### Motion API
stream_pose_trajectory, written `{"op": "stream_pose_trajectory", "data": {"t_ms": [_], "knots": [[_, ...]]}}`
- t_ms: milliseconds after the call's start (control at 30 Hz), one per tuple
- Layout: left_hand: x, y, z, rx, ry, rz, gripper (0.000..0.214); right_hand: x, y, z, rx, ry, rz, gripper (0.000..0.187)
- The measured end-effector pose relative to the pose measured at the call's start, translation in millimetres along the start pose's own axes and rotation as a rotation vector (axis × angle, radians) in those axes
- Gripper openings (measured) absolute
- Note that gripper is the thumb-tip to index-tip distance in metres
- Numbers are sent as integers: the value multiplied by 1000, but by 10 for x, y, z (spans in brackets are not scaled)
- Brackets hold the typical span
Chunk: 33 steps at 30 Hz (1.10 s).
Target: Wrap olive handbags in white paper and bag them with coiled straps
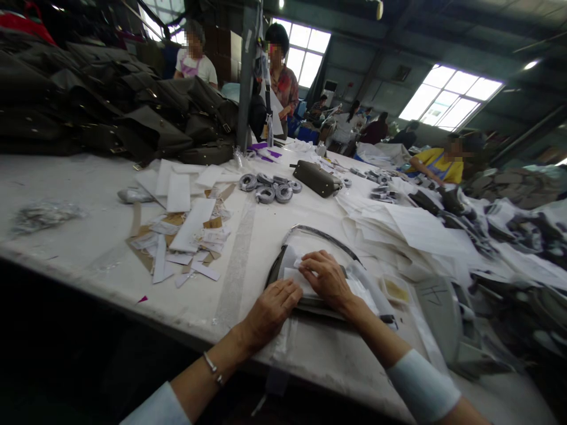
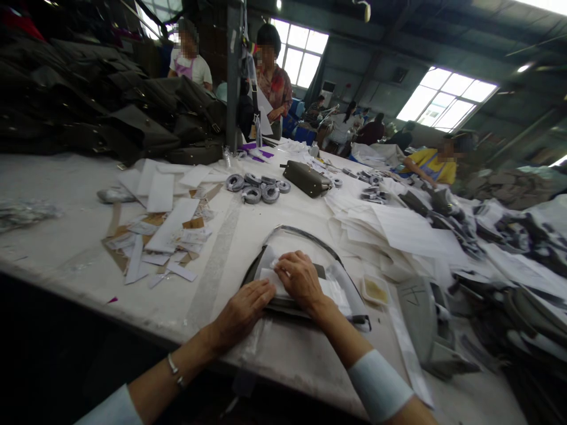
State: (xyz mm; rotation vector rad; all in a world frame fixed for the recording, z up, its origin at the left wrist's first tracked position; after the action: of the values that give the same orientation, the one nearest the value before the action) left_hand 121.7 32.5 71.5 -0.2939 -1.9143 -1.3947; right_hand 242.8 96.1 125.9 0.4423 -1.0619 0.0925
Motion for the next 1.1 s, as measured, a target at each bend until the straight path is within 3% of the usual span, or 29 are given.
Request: {"op": "stream_pose_trajectory", "data": {"t_ms": [67,167,400,500,567,667,800,933,1100], "knots": [[-12,-9,-1,-9,1,7,36,98,120,-150,-123,178,-115,13],[-26,-13,12,-1,-11,21,37,173,371,-353,-249,295,-175,20],[-84,-46,25,8,-10,55,35,308,873,-694,-320,363,-267,22],[-113,-66,34,18,-21,76,35,378,926,-671,-335,387,-290,23],[-114,-70,39,29,-31,81,35,390,846,-532,-315,418,-261,23],[-99,-57,43,50,-55,84,35,334,494,-185,-207,402,-162,18],[-32,-34,45,68,-69,11,34,154,-217,276,133,207,-77,14],[-32,-45,69,100,-58,-15,37,-5,-670,317,219,150,-186,19],[1,-36,69,100,-32,-5,42,-55,-794,373,275,110,-194,24]]}}
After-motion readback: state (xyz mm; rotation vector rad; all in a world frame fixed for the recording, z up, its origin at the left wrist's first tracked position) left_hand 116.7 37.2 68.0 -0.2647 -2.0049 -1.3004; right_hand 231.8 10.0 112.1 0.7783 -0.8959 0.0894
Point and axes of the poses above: each hand's wrist, its own y-axis towards the middle knuckle, its own x-axis out of the back of the hand, z = x × y, the point moved 8 cm from there along y, towards the middle knuckle, and after that the axes turned 3 degrees about y, right-handed, at the moved point
